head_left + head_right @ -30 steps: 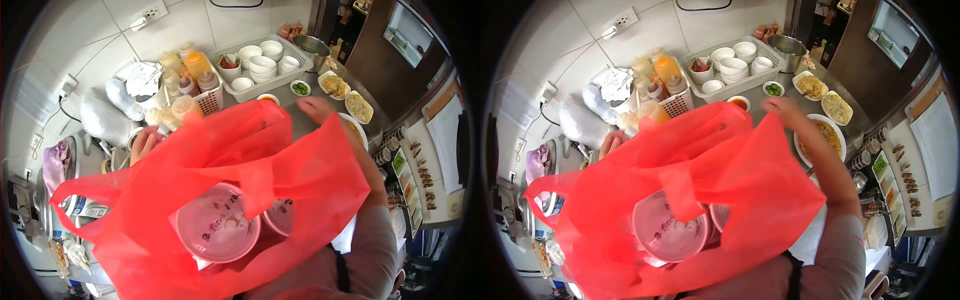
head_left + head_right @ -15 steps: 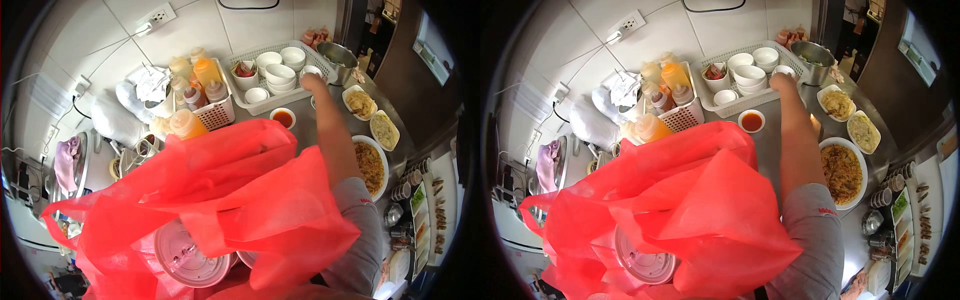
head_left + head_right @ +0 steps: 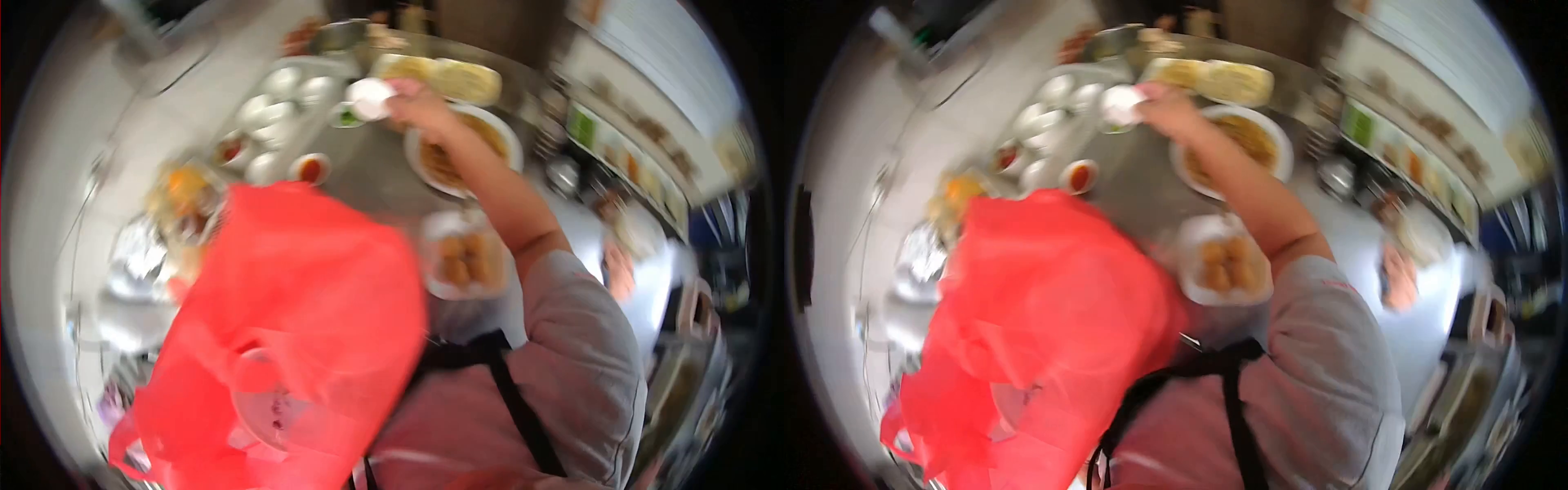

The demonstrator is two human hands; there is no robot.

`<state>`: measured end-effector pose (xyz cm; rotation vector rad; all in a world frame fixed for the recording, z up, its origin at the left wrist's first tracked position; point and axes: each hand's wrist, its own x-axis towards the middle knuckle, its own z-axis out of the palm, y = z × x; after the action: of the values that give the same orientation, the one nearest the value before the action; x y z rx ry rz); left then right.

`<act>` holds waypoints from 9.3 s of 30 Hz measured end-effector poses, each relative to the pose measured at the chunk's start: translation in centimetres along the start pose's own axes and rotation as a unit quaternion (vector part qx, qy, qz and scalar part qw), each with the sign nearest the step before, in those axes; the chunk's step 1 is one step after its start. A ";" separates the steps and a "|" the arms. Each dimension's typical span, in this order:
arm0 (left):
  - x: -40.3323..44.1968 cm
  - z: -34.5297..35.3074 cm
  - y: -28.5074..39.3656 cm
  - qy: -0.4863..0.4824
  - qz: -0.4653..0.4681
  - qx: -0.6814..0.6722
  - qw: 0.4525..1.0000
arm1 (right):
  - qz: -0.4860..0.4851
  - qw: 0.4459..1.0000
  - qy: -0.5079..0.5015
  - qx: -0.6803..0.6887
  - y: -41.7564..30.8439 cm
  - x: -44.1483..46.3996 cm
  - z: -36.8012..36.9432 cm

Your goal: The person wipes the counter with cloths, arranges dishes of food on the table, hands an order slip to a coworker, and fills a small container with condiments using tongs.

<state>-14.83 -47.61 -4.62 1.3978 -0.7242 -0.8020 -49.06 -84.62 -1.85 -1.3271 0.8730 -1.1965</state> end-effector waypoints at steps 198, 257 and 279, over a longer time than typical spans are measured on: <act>-26.2 56.8 -9.9 -0.580 -0.396 -0.196 0.684 | 0.104 0.491 0.114 -0.857 -16.3 -45.0 -26.1; -22.2 53.1 -9.1 -0.509 -0.390 -0.259 0.722 | 0.316 0.480 0.278 -0.770 -9.5 -37.1 -44.9; 22.1 44.4 -9.8 0.004 -0.252 -0.177 0.951 | 0.121 0.810 0.242 -0.520 -14.8 -47.6 -32.6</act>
<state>-40.13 -90.64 -12.72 1.2643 -0.1903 -1.2571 -93.10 -44.60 1.50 -1.6642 2.2188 -0.8371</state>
